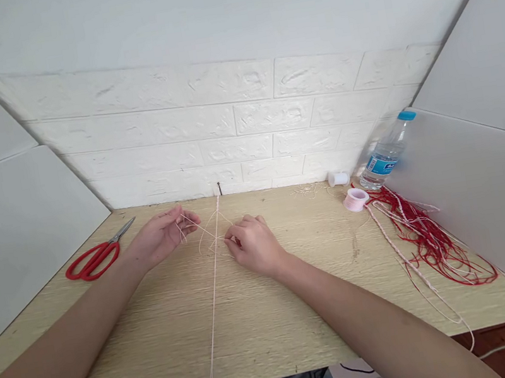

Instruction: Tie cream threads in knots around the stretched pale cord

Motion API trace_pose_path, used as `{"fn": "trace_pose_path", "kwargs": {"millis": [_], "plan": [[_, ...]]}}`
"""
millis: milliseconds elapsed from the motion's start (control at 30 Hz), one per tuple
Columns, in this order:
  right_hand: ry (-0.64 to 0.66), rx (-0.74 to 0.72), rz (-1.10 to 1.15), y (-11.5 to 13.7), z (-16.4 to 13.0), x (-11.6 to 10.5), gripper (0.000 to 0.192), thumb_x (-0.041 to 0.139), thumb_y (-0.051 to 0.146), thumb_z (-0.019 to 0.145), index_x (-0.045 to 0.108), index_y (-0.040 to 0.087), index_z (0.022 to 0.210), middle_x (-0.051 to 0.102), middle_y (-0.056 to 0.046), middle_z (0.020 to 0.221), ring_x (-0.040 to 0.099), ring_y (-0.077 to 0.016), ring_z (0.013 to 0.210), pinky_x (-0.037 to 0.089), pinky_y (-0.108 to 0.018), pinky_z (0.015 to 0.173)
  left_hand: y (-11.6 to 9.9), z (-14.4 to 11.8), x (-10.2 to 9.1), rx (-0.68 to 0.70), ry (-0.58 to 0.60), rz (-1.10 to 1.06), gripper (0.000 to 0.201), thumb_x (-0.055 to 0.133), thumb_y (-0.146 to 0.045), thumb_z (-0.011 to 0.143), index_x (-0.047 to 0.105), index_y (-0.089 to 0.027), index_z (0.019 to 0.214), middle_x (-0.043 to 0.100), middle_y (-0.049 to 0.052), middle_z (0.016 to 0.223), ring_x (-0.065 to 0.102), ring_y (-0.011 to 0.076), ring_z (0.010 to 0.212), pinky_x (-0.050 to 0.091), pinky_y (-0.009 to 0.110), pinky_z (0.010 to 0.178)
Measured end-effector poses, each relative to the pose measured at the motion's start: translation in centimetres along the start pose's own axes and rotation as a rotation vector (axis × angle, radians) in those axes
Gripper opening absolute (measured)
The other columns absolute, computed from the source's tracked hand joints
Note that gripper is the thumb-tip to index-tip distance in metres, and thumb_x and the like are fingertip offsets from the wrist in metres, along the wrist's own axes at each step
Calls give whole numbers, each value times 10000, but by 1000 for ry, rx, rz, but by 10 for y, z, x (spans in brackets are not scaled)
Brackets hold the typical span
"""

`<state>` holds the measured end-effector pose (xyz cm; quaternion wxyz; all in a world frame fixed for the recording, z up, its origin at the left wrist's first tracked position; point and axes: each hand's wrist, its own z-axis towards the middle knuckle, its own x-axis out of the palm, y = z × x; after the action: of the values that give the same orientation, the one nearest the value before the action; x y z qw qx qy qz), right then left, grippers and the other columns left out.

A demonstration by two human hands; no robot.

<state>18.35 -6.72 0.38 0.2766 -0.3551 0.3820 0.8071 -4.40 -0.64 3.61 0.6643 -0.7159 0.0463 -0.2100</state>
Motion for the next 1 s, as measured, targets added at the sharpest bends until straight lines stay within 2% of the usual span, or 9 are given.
{"fn": "trace_pose_path", "kwargs": {"millis": [67, 133, 300, 400, 533, 633, 733, 867, 1000], "plan": [[-10, 1, -2, 0, 0, 0, 111, 562, 212, 887, 657, 197, 832, 646, -14, 738, 532, -171, 810, 298, -323, 780, 0, 1, -1, -41, 13, -86, 300, 613, -404, 837, 571, -148, 685, 632, 67, 813, 606, 191, 862, 465, 356, 866], [-20, 2, -1, -1, 1, 1, 109, 556, 202, 886, 655, 197, 840, 655, -14, 769, 543, -165, 815, 293, -331, 805, -1, 2, -1, -67, 14, -131, 326, 608, -409, 843, 517, -161, 652, 572, 20, 685, 597, 156, 747, 478, 349, 854], [-7, -2, 14, -3, 1, 2, 125, 526, 176, 895, 649, 195, 885, 670, -20, 818, 571, -163, 849, 286, -352, 868, -1, 0, 0, -44, -5, -62, 347, 597, -453, 841, 460, -183, 671, 378, -57, 545, 378, 78, 474, 432, 251, 555], [26, -21, 28, -3, 0, 3, 141, 512, 175, 901, 648, 194, 931, 672, -31, 839, 578, -171, 870, 307, -353, 867, 3, -1, 1, -14, -48, 162, 380, 591, -494, 826, 447, -187, 655, 359, -58, 537, 354, 81, 466, 372, 242, 510], [46, -62, 62, -4, -1, 5, 167, 509, 164, 897, 640, 193, 996, 670, -32, 867, 585, -172, 875, 341, -354, 876, 13, -3, 4, 56, -156, 672, 409, 556, -559, 811, 494, -187, 652, 399, -45, 537, 367, 96, 485, 296, 251, 501], [44, -84, 87, -4, -1, 5, 178, 498, 155, 900, 634, 183, 1011, 668, -36, 871, 589, -170, 870, 365, -352, 891, 16, -5, 6, 115, -137, 961, 416, 516, -558, 827, 507, -187, 637, 404, -41, 549, 366, 105, 514, 267, 260, 513], [41, -98, 103, -4, -1, 5, 181, 497, 156, 900, 632, 174, 1019, 665, -43, 877, 588, -172, 862, 393, -345, 882, 15, -9, 10, 148, -56, 1114, 410, 488, -528, 844, 504, -186, 619, 443, -32, 569, 398, 115, 546, 290, 266, 535], [38, -107, 107, -4, 0, 5, 190, 496, 161, 903, 635, 171, 1032, 659, -48, 867, 585, -177, 854, 413, -343, 862, 11, -14, 17, 137, 50, 1224, 315, 501, -492, 836, 621, -207, 779, 567, -16, 640, 484, 136, 586, 325, 268, 554], [39, -109, 96, -4, 0, 4, 186, 500, 165, 904, 635, 174, 1032, 663, -52, 872, 590, -181, 854, 407, -356, 864, 9, -17, 20, 129, 130, 1266, 293, 499, -476, 834, 645, -223, 836, 549, -31, 581, 458, 129, 530, 316, 266, 535]]}}
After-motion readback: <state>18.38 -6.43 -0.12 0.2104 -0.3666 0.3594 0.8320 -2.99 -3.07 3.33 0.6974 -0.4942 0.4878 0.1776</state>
